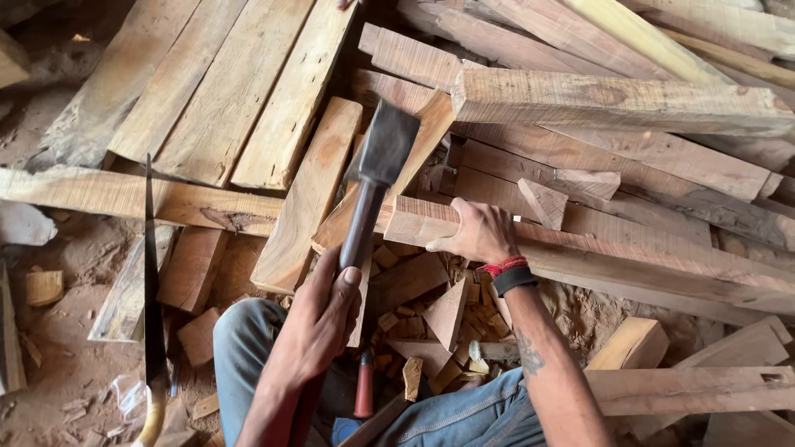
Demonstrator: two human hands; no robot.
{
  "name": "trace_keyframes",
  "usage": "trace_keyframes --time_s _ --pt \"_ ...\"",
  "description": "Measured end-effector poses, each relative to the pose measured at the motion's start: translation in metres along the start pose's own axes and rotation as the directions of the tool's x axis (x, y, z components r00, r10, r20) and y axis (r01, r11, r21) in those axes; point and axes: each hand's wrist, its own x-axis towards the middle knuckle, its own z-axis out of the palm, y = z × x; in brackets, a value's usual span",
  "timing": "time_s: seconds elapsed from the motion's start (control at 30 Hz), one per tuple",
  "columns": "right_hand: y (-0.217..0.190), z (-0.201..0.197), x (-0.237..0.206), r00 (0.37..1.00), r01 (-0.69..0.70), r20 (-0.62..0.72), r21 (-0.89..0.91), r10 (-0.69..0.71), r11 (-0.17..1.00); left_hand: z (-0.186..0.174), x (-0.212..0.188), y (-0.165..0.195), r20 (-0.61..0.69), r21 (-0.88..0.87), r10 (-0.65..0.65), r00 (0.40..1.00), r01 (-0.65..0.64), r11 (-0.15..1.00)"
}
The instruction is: The person sits on the floor in a woodworking area and uses a hammer and chisel to shape and split wooden planks. They repeatedly position planks, strike them with the hammer, and separate or trim pieces, handling multiple planks throughout the clip.
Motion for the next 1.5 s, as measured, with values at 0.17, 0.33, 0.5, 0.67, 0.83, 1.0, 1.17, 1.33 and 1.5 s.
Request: trace_keyframes --time_s 0.17,0.33,0.5,0.67,0.83,1.0,1.17,1.33,1.5 --pt "0.004 0.001 0.006 0.999 0.019 -0.035 -0.018 -0.020 1.000 -0.001 -0.008 0.002 0.023 0.086 0.016 1.000 -0.018 0.996" --pt "0.002 0.007 0.005 1.000 -0.009 0.013 -0.042 0.010 0.999 0.013 0.012 -0.016 -0.020 0.197 -0.032 0.999 0.035 0.980" --pt "0.002 0.006 0.006 0.997 0.047 -0.055 -0.021 -0.048 0.999 0.003 0.005 -0.010 0.001 0.110 -0.031 1.000 0.031 0.993" --pt "0.002 0.003 0.008 0.998 0.045 -0.045 -0.019 -0.046 0.999 -0.001 -0.006 -0.009 0.000 0.078 0.038 0.999 -0.038 0.996" --pt "-0.002 0.003 0.007 0.999 0.015 -0.039 -0.064 -0.017 0.998 0.014 0.011 -0.024 -0.017 0.182 -0.105 0.994 0.106 0.977" --pt "-0.002 0.000 0.005 1.000 -0.022 0.015 -0.013 0.022 1.000 0.004 0.008 -0.015 -0.051 0.068 0.068 0.996 -0.064 0.996" --pt "0.001 -0.001 0.008 0.995 0.056 -0.087 0.002 -0.056 0.998 -0.002 0.003 -0.015 0.003 0.071 0.058 0.998 -0.058 0.996" --pt "-0.003 0.001 0.009 1.000 -0.024 -0.004 -0.048 0.024 0.999 0.012 0.018 -0.038 -0.006 0.202 -0.094 0.996 0.093 0.975" --pt "-0.003 -0.003 0.007 0.995 0.043 -0.090 0.048 -0.038 0.998 0.004 0.017 -0.027 -0.050 0.100 0.043 0.998 -0.038 0.994"
